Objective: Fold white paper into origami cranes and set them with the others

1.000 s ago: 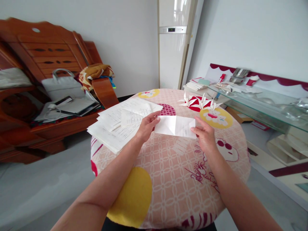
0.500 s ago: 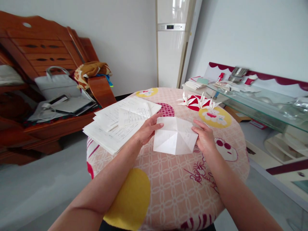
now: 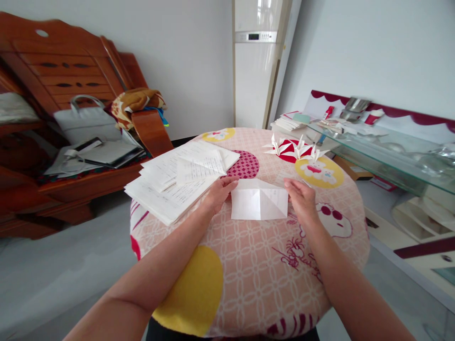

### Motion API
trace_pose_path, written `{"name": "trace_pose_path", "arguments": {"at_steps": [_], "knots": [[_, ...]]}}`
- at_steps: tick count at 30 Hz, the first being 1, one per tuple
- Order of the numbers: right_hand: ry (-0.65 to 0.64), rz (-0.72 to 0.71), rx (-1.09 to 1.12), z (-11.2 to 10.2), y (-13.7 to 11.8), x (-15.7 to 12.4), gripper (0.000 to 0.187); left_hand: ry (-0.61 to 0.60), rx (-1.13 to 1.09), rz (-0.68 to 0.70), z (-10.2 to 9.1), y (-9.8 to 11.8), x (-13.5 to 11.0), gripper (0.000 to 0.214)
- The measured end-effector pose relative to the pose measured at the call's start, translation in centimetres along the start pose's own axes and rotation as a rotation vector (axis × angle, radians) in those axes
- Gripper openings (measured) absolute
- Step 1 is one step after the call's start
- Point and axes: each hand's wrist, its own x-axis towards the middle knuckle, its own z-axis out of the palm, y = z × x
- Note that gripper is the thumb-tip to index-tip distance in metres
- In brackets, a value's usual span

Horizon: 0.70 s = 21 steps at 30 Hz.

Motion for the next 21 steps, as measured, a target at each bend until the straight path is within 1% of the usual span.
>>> {"name": "trace_pose_path", "arguments": {"at_steps": [3,5,7,9,11,15,19,21], "knots": [[-0.022,-0.013,-0.004,0.0,-0.2,0.0,0.038,0.051,0.188,0.112,-0.2,-0.2,0.0,0.041],[-0.055,-0.067,-0.027,0.0,-0.6,-0.1,0.03,0.098,0.311,0.213,-0.5,-0.3,0.2,0.044],[-0.081,-0.109,-0.052,0.1,-1.1,-0.2,0.024,0.099,0.397,0.329,-0.7,-0.3,0.3,0.04],[-0.107,-0.127,-0.077,0.1,-1.4,-0.3,0.022,0.065,0.46,0.41,-0.9,-0.2,0.3,0.032],[-0.122,-0.133,-0.096,0.1,-1.6,-0.3,0.021,0.023,0.508,0.437,-1.0,0.0,0.3,0.025],[-0.119,-0.127,-0.098,0.1,-1.8,-0.3,0.019,-0.035,0.548,0.447,-0.9,0.4,-0.1,0.018],[-0.118,-0.13,-0.092,0.2,-2.1,-0.3,0.018,-0.074,0.588,0.466,-0.5,0.5,-0.5,0.008],[-0.122,-0.121,-0.087,0.2,-2.2,-0.3,0.018,-0.078,0.602,0.491,-0.3,0.4,-0.6,0.008]]}}
